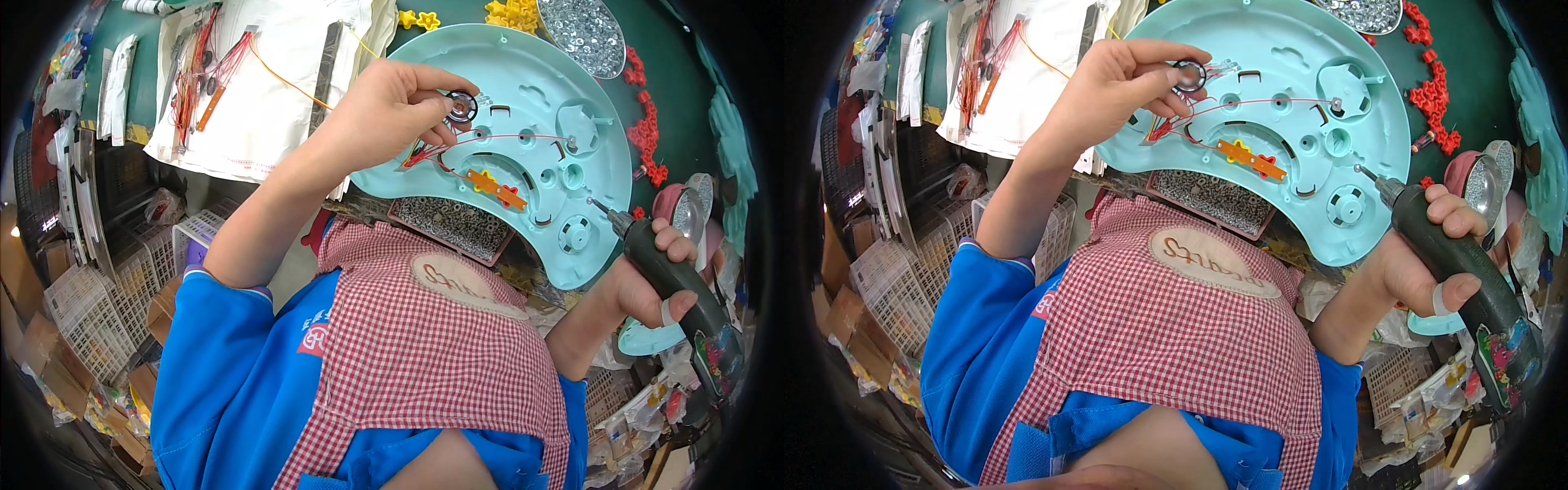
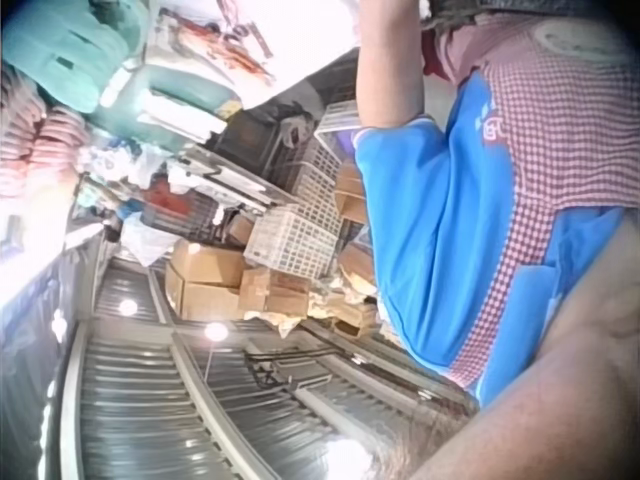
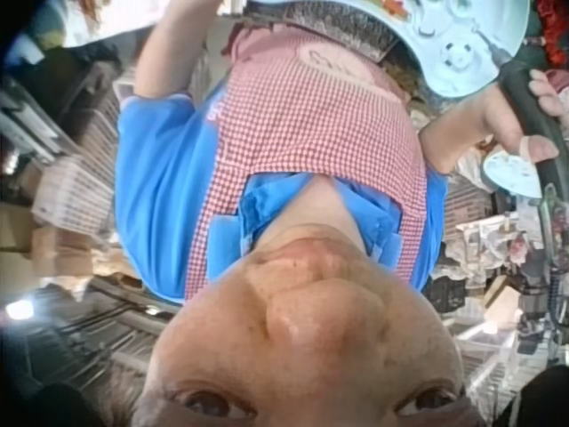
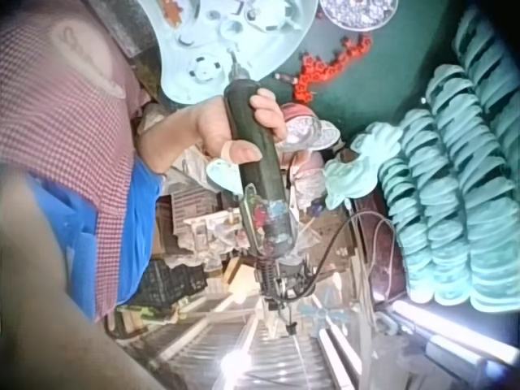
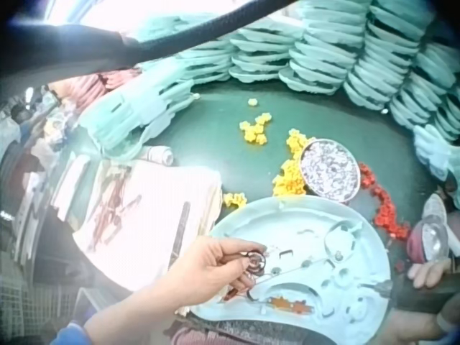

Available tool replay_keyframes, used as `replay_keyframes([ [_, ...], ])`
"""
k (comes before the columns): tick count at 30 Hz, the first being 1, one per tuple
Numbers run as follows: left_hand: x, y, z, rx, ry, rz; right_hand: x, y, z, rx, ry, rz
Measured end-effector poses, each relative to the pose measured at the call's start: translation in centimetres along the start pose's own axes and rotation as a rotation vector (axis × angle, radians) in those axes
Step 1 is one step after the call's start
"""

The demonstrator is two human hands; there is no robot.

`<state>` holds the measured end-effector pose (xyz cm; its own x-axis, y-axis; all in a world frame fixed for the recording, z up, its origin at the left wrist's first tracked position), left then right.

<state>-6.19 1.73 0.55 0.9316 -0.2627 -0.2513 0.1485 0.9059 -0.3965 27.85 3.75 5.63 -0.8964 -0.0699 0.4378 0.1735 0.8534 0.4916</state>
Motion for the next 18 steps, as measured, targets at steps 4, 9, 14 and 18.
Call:
replay_keyframes([
  [4,0.68,-0.08,0.36,0.037,-0.012,-0.038,-0.18,0.03,0.04,0.010,-0.031,-0.013],
  [9,0.60,0.00,0.28,0.057,0.025,-0.066,-0.81,0.10,0.28,0.039,-0.031,-0.035],
  [14,0.73,0.14,0.25,0.060,-0.014,-0.067,-0.77,0.06,0.15,0.042,-0.046,-0.013],
  [18,0.58,-0.01,0.46,0.021,-0.050,-0.085,0.01,0.02,0.14,0.018,-0.030,-0.004],
])
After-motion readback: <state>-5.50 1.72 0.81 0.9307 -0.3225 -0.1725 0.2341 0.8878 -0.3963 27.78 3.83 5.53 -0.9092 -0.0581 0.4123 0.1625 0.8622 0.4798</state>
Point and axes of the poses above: each hand's wrist, its own y-axis towards the middle knuckle, its own x-axis out of the palm, z = x × y, the point moved 6 cm from there along y, towards the middle knuckle, and after that the axes turned 13 degrees about y, right-handed, at the moved point
